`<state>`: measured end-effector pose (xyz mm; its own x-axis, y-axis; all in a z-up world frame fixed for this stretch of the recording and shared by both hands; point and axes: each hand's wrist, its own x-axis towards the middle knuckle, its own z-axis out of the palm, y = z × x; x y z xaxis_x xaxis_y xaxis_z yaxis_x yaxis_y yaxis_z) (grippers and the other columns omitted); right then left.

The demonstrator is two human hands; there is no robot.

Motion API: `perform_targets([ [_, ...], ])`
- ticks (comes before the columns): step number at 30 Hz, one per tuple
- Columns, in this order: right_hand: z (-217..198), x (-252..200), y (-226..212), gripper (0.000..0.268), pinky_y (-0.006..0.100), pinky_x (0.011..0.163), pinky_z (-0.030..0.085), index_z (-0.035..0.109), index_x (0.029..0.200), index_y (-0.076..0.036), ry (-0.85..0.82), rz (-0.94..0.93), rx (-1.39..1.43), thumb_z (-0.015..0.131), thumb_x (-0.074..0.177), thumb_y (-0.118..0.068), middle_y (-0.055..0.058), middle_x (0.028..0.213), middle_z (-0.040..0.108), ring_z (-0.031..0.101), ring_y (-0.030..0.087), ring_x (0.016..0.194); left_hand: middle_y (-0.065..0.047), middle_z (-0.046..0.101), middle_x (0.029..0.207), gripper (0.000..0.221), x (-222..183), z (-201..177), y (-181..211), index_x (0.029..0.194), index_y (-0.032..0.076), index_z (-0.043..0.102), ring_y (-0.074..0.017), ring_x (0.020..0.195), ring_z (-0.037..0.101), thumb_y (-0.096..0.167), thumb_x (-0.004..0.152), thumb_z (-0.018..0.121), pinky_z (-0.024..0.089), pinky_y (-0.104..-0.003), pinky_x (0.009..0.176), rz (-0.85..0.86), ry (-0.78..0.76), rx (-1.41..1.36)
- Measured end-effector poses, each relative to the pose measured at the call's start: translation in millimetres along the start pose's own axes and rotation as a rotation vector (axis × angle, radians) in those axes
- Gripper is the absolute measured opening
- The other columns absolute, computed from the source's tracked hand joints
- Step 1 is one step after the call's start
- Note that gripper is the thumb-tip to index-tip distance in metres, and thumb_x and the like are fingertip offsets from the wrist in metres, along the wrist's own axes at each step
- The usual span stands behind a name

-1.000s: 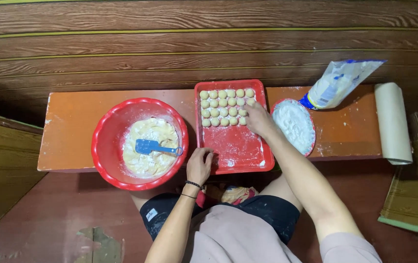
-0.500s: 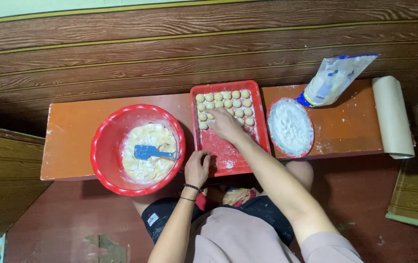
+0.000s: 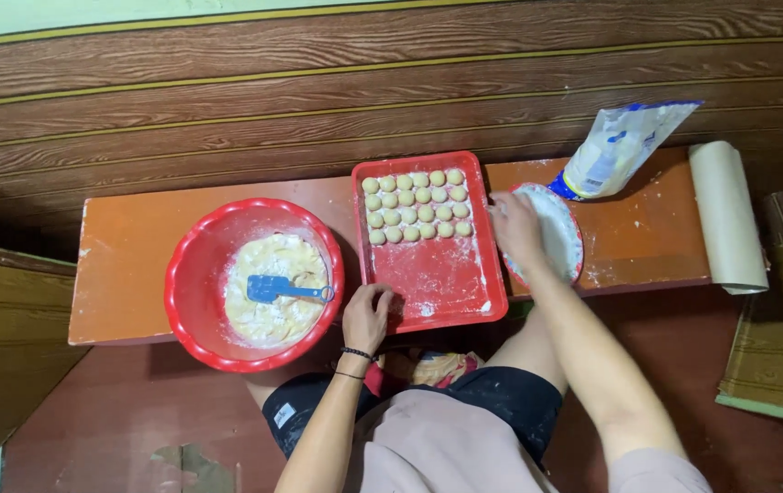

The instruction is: The person is taking pieces of dough from a red bowl, rolling them into small uniform balls using their hands, and placing them onto a red tray.

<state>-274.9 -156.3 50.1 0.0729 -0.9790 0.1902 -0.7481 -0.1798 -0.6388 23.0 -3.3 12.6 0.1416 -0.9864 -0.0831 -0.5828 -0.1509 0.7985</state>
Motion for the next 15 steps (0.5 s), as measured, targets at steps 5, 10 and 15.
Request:
perform_targets([
  [5, -9, -35, 121, 0.039, 0.044, 0.094, 0.056, 0.067, 0.134, -0.015, -0.254, 0.184, -0.484, 0.065, 0.097, -0.025, 0.015, 0.118, 0.062, 0.067, 0.034, 0.112, -0.005, 0.071, 0.098, 0.015, 0, -1, 9, 0.102, 0.019, 0.072, -0.0270, 0.103, 0.070, 0.031, 0.100, 0.062, 0.056, -0.041, 0.092, -0.036, -0.023, 0.050],
  [10, 16, -51, 195, 0.025, 0.047, 0.084, 0.056, 0.071, 0.110, -0.011, -0.186, -0.005, -0.558, 0.056, 0.101, -0.029, 0.013, 0.096, 0.060, 0.065, 0.036, 0.097, -0.005, 0.070, 0.097, 0.014, 4, -1, 5, 0.100, 0.018, 0.071, -0.0275, 0.102, 0.069, 0.030, 0.100, 0.063, 0.056, -0.040, 0.090, 0.005, -0.006, 0.066],
  [15, 2, -40, 197, 0.028, 0.046, 0.082, 0.059, 0.073, 0.105, -0.011, -0.128, 0.097, -0.531, 0.054, 0.107, -0.032, 0.016, 0.093, 0.061, 0.067, 0.037, 0.097, -0.006, 0.070, 0.097, 0.016, 3, 2, 1, 0.100, 0.018, 0.070, -0.0284, 0.103, 0.069, 0.032, 0.099, 0.063, 0.056, -0.041, 0.090, -0.010, -0.020, 0.075],
])
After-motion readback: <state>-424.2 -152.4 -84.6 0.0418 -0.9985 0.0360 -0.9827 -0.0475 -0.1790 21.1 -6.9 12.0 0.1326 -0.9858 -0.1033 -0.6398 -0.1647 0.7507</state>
